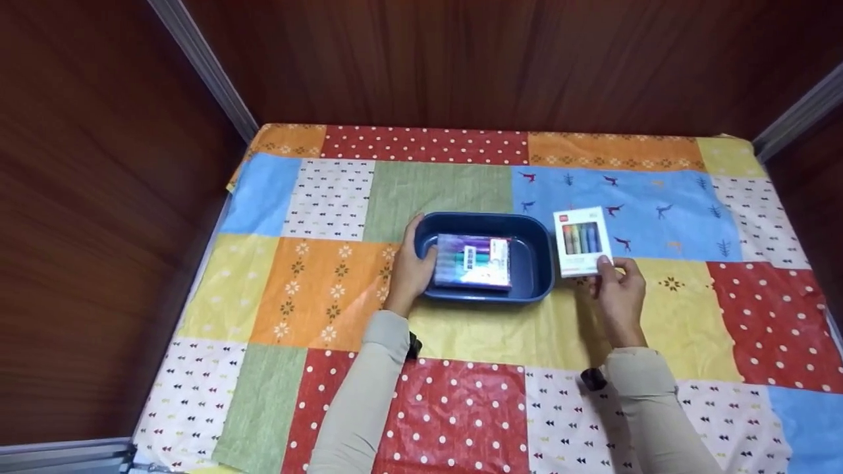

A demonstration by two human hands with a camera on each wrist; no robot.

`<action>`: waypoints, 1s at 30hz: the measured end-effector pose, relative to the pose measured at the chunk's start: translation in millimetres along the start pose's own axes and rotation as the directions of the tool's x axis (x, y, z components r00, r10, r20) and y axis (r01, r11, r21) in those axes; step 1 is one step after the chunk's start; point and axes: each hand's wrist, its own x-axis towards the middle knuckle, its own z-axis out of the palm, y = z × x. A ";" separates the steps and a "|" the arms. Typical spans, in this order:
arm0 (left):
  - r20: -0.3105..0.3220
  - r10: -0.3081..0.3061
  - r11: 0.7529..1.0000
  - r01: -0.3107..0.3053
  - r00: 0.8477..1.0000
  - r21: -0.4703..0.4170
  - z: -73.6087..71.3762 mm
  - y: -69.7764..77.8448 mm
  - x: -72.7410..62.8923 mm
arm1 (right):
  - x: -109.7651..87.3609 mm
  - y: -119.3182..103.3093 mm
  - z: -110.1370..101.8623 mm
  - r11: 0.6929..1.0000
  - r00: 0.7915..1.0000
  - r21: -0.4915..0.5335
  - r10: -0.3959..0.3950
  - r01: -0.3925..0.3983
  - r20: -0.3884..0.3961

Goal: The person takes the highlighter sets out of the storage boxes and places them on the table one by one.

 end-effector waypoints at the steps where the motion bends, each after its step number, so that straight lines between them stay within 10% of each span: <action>1: 0.004 0.006 1.000 -0.006 1.000 0.002 1.3 0.7 0.1 | -0.8 0.8 -1.1 1.000 1.000 0.007 0.002 -0.002 -0.008; 7: -0.022 0.030 0.999 -0.030 0.999 -0.015 1.4 -0.7 -0.2 | -5.3 5.4 1.1 0.991 0.999 0.126 0.041 -0.038 -0.020; 30: 0.011 0.007 1.000 -0.006 1.000 -0.025 2.5 0.2 -0.6 | -21.3 24.8 -5.7 0.986 0.987 -0.029 0.162 -0.162 -0.017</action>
